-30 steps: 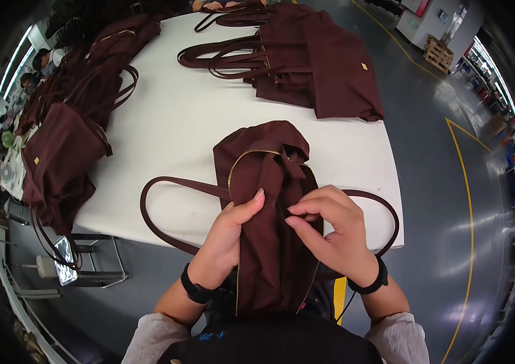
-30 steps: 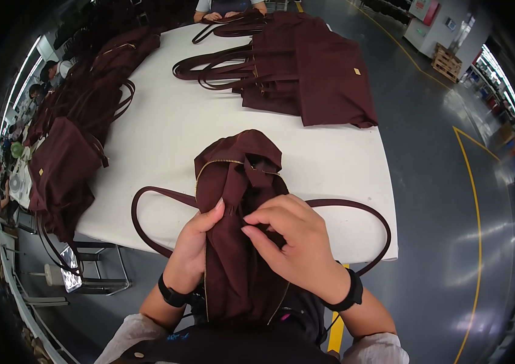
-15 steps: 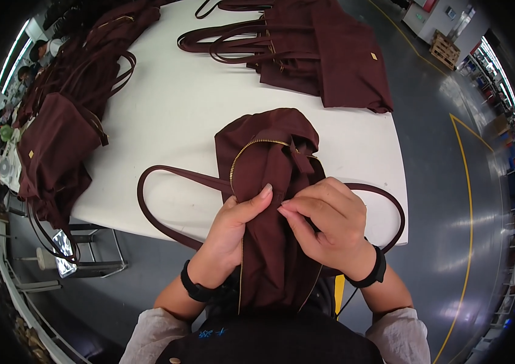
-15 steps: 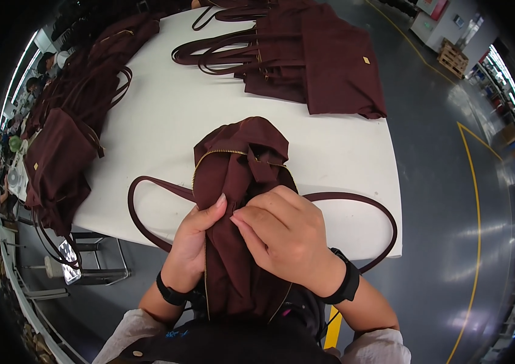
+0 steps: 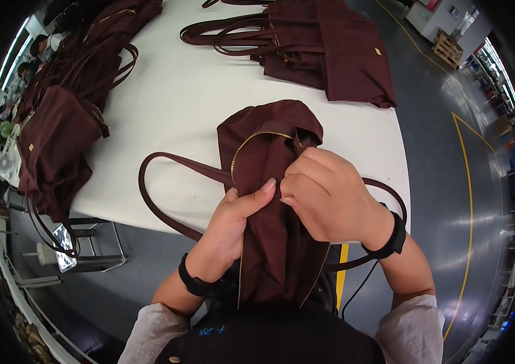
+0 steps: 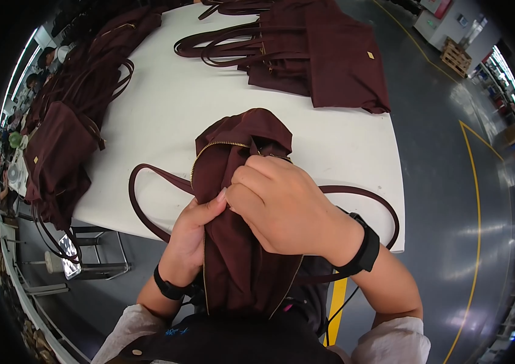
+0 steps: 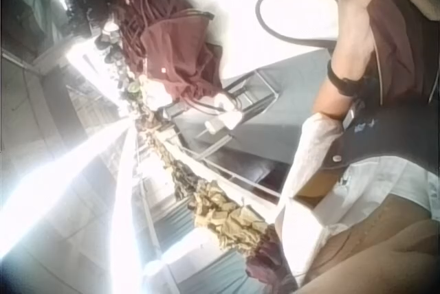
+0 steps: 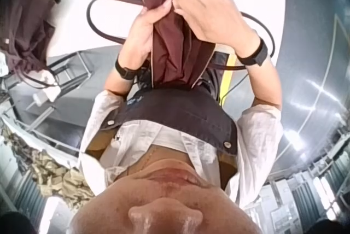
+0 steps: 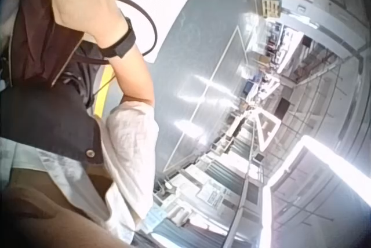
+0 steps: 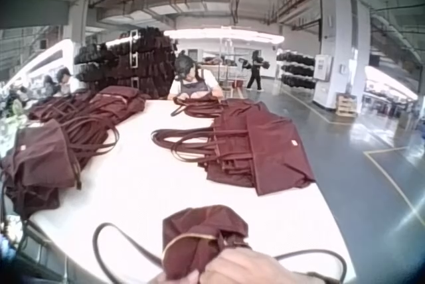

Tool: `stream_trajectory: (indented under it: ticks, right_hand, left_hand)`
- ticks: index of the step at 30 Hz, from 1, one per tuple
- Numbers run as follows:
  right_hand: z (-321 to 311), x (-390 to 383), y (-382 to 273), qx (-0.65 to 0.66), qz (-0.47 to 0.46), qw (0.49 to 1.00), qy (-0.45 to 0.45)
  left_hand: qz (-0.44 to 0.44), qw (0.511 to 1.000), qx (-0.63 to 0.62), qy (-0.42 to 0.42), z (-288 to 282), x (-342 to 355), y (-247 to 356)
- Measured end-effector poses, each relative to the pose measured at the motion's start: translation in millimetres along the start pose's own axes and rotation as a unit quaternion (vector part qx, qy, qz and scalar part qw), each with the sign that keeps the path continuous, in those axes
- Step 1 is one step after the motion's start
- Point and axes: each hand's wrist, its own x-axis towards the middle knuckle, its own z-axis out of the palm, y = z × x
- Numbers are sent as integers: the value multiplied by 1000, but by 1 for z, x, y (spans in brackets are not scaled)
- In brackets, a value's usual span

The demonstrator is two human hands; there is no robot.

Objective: The recorder is sewing and inspecting the interior and exterior of maroon leather tote bags at a workshop table.

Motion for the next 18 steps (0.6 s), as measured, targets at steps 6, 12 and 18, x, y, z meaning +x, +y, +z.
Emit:
stream_trajectory:
  ticks: [6, 12, 18]
  right_hand:
    - [-3, 7, 8, 78, 15, 994, -73]
    - [0, 9, 11, 114, 28, 988, -99]
    - [-3, 10, 10, 112, 43, 986, -113]
  left_hand:
    - [4, 999, -27, -22, -5, 3, -2]
    - [4, 999, -27, -38, -5, 4, 0]
    - [4, 999, -32, -35, -9, 6, -1]
